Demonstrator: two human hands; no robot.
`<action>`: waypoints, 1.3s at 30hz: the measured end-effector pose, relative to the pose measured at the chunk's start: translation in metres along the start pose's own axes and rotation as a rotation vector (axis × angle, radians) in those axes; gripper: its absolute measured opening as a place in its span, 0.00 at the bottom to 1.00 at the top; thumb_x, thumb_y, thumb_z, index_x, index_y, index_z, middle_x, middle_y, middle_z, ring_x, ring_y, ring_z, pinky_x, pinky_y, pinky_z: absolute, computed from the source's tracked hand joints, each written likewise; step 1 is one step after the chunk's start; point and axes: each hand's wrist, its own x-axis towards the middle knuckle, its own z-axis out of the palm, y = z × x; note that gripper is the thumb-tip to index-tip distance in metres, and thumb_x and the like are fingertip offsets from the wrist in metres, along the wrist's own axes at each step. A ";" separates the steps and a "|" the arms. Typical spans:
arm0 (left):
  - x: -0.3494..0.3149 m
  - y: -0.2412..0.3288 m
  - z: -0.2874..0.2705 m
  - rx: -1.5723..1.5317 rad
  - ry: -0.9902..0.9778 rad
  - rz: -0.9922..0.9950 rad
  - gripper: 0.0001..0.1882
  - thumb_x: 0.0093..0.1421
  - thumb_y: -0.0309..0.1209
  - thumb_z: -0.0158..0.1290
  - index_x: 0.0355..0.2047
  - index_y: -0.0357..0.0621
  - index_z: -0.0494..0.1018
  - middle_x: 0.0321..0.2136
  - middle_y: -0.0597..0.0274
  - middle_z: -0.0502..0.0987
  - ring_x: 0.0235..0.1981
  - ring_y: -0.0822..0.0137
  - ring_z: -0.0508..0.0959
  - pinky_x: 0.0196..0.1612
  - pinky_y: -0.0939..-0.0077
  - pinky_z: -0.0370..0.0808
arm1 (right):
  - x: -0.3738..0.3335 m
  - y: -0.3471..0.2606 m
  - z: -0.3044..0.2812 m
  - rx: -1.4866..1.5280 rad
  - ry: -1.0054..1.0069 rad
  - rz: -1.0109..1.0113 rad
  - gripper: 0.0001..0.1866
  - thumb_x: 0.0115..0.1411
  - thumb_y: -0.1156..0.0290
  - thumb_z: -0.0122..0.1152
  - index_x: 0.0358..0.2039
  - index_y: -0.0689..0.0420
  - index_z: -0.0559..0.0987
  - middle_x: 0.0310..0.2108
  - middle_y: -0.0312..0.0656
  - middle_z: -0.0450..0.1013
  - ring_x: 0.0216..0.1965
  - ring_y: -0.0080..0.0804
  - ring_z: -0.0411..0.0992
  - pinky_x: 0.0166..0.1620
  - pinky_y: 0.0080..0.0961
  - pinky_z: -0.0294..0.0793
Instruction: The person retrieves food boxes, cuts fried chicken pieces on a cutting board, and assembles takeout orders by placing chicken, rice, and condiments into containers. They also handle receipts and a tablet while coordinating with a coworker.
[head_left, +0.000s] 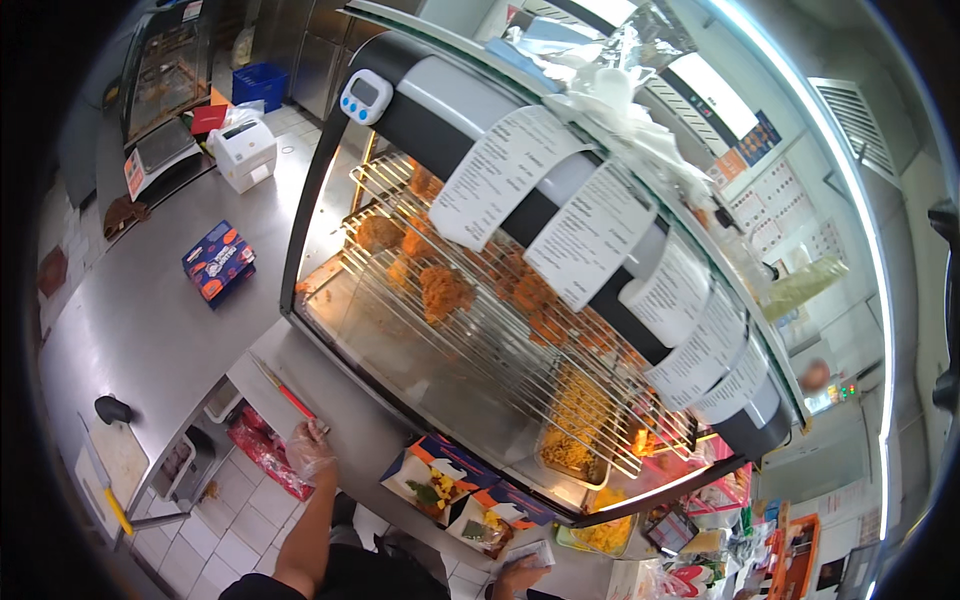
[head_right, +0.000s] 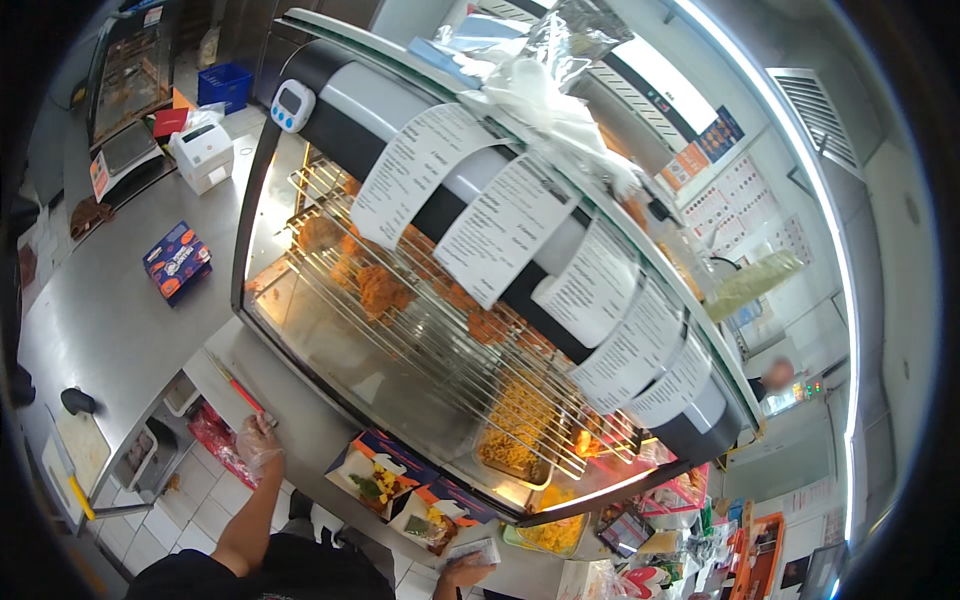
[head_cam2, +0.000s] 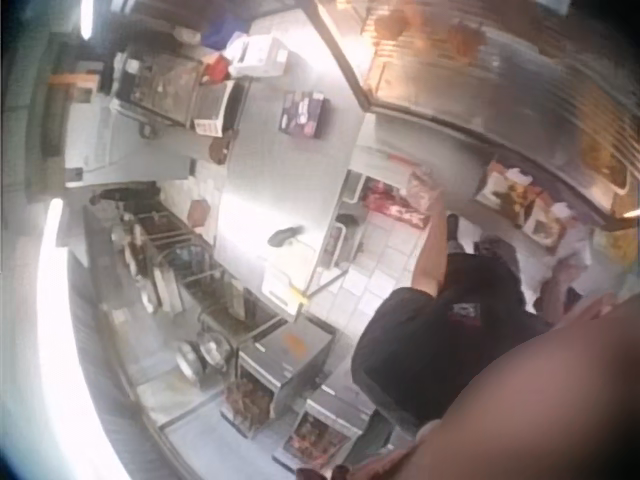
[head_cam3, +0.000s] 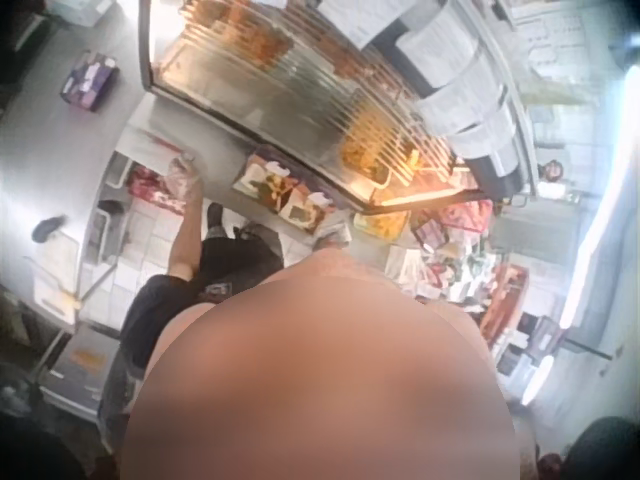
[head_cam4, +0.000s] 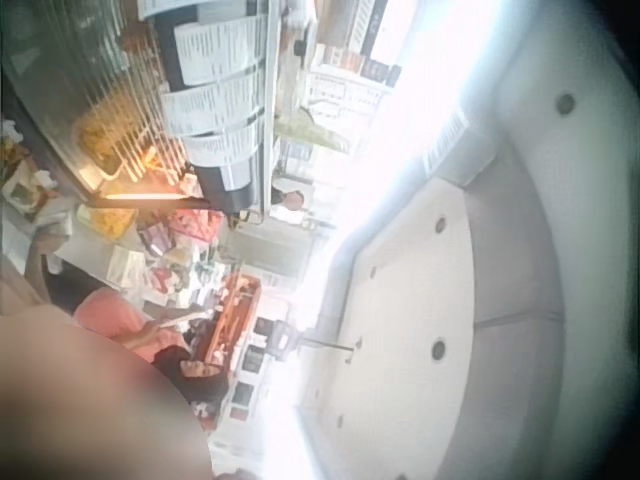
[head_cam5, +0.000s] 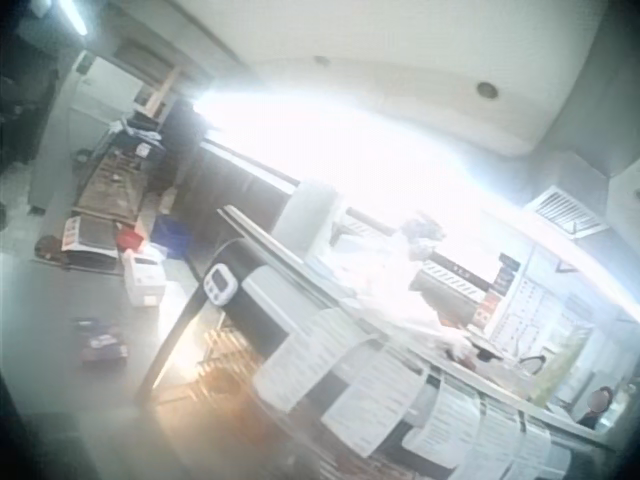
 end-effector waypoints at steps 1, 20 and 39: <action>0.001 0.004 -0.002 0.100 0.020 0.048 0.20 0.69 0.45 0.47 0.38 0.41 0.80 0.29 0.47 0.81 0.31 0.46 0.81 0.36 0.52 0.75 | 0.001 -0.003 0.002 -0.069 -0.047 0.082 0.35 0.66 0.54 0.54 0.65 0.67 0.61 0.53 0.66 0.72 0.51 0.64 0.73 0.53 0.50 0.72; 0.001 0.011 0.004 0.265 -0.100 0.083 0.21 0.65 0.45 0.50 0.49 0.43 0.77 0.40 0.49 0.80 0.42 0.48 0.79 0.48 0.51 0.73 | -0.012 -0.070 0.048 -0.041 0.021 -0.107 0.35 0.68 0.52 0.52 0.63 0.69 0.64 0.54 0.66 0.71 0.54 0.62 0.71 0.57 0.49 0.69; 0.004 0.012 -0.002 0.320 -0.091 0.096 0.23 0.61 0.49 0.53 0.47 0.45 0.78 0.39 0.49 0.82 0.41 0.49 0.81 0.45 0.50 0.76 | -0.002 -0.068 0.009 0.042 -0.141 -0.296 0.35 0.70 0.51 0.50 0.62 0.72 0.67 0.56 0.66 0.71 0.57 0.61 0.69 0.61 0.48 0.66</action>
